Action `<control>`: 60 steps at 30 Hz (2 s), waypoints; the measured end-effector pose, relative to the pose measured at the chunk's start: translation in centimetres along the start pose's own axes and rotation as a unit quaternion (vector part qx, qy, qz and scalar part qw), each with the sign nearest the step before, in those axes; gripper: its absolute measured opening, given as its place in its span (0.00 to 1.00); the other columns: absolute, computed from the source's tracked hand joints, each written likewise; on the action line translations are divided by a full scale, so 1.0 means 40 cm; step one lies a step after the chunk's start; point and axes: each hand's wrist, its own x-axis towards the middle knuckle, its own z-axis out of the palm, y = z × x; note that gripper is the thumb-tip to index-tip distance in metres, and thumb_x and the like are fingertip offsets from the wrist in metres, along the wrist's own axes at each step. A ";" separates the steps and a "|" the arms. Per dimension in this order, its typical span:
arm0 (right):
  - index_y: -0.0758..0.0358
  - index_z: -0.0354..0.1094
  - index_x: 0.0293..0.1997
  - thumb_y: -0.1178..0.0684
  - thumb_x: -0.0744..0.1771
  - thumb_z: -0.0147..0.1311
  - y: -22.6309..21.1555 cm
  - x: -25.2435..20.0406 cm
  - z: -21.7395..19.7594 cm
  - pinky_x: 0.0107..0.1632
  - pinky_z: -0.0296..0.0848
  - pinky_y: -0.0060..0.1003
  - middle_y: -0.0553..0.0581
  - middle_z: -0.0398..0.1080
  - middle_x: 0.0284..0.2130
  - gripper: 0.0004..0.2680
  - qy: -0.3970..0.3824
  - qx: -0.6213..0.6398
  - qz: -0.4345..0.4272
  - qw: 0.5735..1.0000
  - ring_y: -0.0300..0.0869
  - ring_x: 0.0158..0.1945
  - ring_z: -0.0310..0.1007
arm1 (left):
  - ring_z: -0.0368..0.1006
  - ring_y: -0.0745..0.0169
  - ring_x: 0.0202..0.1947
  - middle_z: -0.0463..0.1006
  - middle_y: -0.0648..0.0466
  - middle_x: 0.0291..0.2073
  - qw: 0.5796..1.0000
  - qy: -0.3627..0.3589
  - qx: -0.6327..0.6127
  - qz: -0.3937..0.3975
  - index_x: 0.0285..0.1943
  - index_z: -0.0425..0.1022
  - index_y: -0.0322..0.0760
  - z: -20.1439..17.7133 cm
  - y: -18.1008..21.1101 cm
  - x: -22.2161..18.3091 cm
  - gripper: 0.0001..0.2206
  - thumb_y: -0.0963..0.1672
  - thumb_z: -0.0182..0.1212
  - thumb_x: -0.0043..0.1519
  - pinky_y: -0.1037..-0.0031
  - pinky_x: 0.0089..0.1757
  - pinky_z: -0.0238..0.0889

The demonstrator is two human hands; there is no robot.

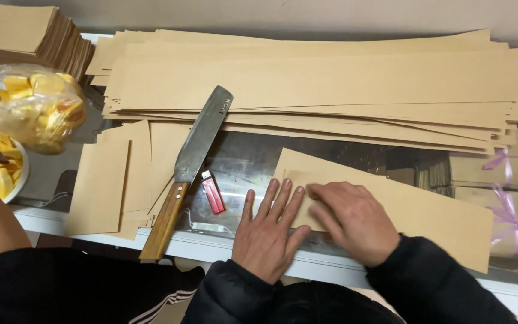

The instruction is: Folding and cutting long strips of brown paper to produce individual paper bags.

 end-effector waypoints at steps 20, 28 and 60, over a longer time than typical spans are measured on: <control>0.56 0.75 0.62 0.40 0.75 0.51 -0.068 0.004 0.023 0.51 0.81 0.52 0.58 0.80 0.47 0.14 -0.034 -0.136 -0.032 0.990 0.53 0.53 0.78 | 0.72 0.50 0.53 0.80 0.49 0.55 0.974 0.119 0.025 -0.192 0.63 0.80 0.40 -0.081 -0.124 -0.044 0.14 0.48 0.62 0.73 0.59 0.44 0.70; 0.57 0.75 0.61 0.41 0.74 0.54 -0.064 -0.001 0.025 0.49 0.81 0.51 0.57 0.80 0.48 0.14 -0.023 -0.130 -0.039 0.991 0.53 0.56 0.77 | 0.72 0.40 0.53 0.73 0.43 0.51 0.949 -0.001 -0.060 -0.309 0.79 0.67 0.37 -0.070 -0.131 0.007 0.25 0.43 0.61 0.71 0.45 0.44 0.74; 0.50 0.75 0.60 0.36 0.73 0.57 -0.061 -0.012 0.029 0.39 0.84 0.47 0.55 0.76 0.53 0.15 -0.019 -0.167 -0.038 0.985 0.48 0.58 0.76 | 0.71 0.37 0.29 0.75 0.45 0.30 0.988 0.046 -0.111 -0.098 0.50 0.70 0.41 -0.073 -0.080 0.203 0.04 0.44 0.58 0.76 0.49 0.33 0.64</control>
